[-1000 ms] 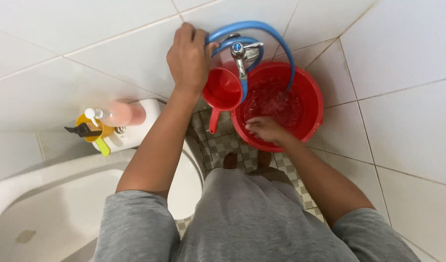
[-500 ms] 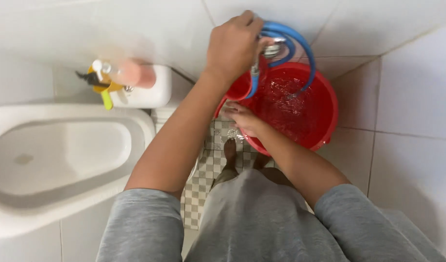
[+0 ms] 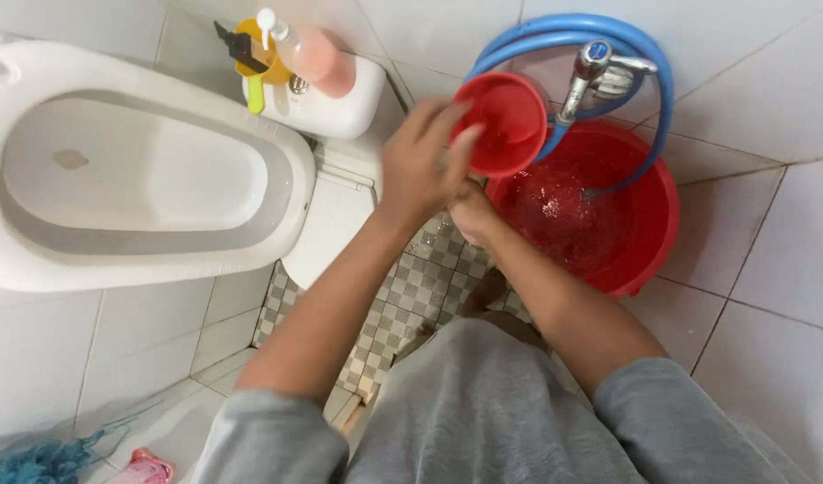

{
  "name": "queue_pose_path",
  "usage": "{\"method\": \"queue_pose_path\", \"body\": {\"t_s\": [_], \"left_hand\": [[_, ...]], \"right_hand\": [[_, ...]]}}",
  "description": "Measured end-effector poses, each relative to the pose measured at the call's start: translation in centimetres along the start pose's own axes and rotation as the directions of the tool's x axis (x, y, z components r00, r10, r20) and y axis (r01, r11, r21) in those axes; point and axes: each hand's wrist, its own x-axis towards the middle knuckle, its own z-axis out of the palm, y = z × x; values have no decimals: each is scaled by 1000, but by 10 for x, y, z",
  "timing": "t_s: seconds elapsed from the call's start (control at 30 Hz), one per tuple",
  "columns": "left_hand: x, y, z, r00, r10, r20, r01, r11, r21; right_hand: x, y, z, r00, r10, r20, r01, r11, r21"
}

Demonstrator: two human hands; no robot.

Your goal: The person rinses the toilet seat and bowl using a handheld hose, then sprays water on the floor. They scoop water from a red bucket with a red cup and pour it onto the floor to rinse the area around the toilet.

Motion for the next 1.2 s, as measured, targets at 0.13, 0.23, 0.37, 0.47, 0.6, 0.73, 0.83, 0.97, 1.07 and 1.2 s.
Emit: {"method": "queue_pose_path", "body": {"t_s": [0.13, 0.23, 0.37, 0.47, 0.6, 0.73, 0.83, 0.97, 1.07, 1.2], "left_hand": [[-134, -37, -84, 962, -259, 85, 264, 963, -58], [-263, -51, -138, 735, -606, 304, 578, 794, 188], [-461, -62, -175, 120, -792, 598, 699, 496, 516], [-511, -23, -212, -73, -796, 601, 696, 391, 603], [-637, 16, -221, -223, -785, 577, 748, 242, 618], [-684, 45, -241, -268, -764, 587, 790, 175, 588], [-696, 46, -251, -329, -796, 508, 798, 54, 601], [-679, 53, -248, -295, -895, 334, 891, -131, 436], [-631, 88, -233, -360, -915, 181, 921, -318, 224], [-632, 103, -192, -329, -932, 151, 944, -317, 96]], "right_hand": [[-24, 14, -8, 993, -119, 19, 120, 989, -84], [-71, 31, -18, 990, -136, 29, 137, 916, -378], [-139, 63, -52, 970, -198, -140, 63, 765, -641], [-175, 74, -96, 926, -246, -286, -58, 656, -752], [-237, 33, -116, 870, -256, -422, -248, 513, -822], [-226, 24, -159, 876, -288, -388, -363, 136, -922], [-200, 4, -178, 918, -163, -361, -372, -47, -927], [-163, -9, -192, 872, 104, -479, -449, -220, -866], [-131, -1, -212, 868, 189, -459, -400, -281, -872], [-85, 36, -263, 865, 277, -419, -321, -336, -885]]}}
